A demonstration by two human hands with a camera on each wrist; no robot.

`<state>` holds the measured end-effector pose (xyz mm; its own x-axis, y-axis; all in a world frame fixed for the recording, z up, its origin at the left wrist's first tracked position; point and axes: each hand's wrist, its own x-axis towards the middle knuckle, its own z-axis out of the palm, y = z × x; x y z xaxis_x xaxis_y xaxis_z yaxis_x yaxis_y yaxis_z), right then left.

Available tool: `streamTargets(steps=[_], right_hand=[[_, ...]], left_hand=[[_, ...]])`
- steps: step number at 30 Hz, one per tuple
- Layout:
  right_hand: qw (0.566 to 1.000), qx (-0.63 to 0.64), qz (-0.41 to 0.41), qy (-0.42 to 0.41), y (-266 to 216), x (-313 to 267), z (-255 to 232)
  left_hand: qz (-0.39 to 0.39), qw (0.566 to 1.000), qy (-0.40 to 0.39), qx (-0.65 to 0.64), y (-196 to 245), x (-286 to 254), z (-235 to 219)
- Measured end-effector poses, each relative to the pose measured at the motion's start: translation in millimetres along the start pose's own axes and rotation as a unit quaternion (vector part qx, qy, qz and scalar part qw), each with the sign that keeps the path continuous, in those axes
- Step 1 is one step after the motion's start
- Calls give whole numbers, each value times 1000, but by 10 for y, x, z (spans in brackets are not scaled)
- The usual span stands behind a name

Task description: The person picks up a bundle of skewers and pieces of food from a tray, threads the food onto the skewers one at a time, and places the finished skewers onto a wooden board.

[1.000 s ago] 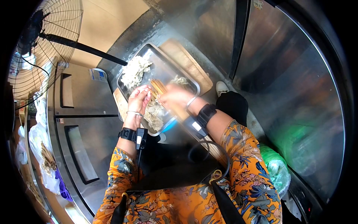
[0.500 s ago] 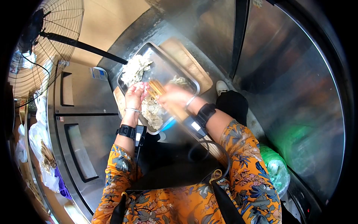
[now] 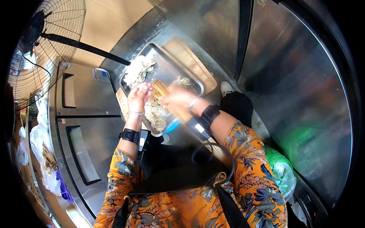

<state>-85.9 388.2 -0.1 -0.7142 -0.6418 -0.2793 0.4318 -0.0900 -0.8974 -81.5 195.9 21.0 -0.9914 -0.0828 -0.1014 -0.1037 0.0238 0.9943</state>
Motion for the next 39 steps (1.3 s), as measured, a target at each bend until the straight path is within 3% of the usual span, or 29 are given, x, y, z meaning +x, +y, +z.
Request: streamTargets(steps=[8, 14, 17, 20, 22, 24, 26, 32, 39], right_hand=[[999, 27, 16, -19, 7, -1, -17], [1000, 7, -10, -26, 72, 33, -36], [999, 11, 2, -33, 57, 26, -37], [999, 5, 14, -29, -22, -29, -16], [999, 4, 10, -30, -18, -26, -26], [999, 11, 2, -39, 36, -1, -50], [1000, -5, 4, -27, 45, -2, -44], [1000, -20, 2, -12, 14, -28, -27], [1000, 7, 0, -11, -47, -87, 2]], left_hand=[[129, 988, 7, 86, -257, -32, -2], [110, 992, 23, 52, -174, -162, 73], [170, 983, 20, 71, -101, -128, 78], [104, 991, 15, -82, -243, 10, -46], [134, 985, 25, 106, -530, 203, -271], [97, 988, 18, 122, -392, 164, -194], [-4, 999, -5, -35, -144, -1, -68], [-62, 997, 36, -18, -51, -46, -4], [-178, 979, 10, -94, 90, -108, 60]])
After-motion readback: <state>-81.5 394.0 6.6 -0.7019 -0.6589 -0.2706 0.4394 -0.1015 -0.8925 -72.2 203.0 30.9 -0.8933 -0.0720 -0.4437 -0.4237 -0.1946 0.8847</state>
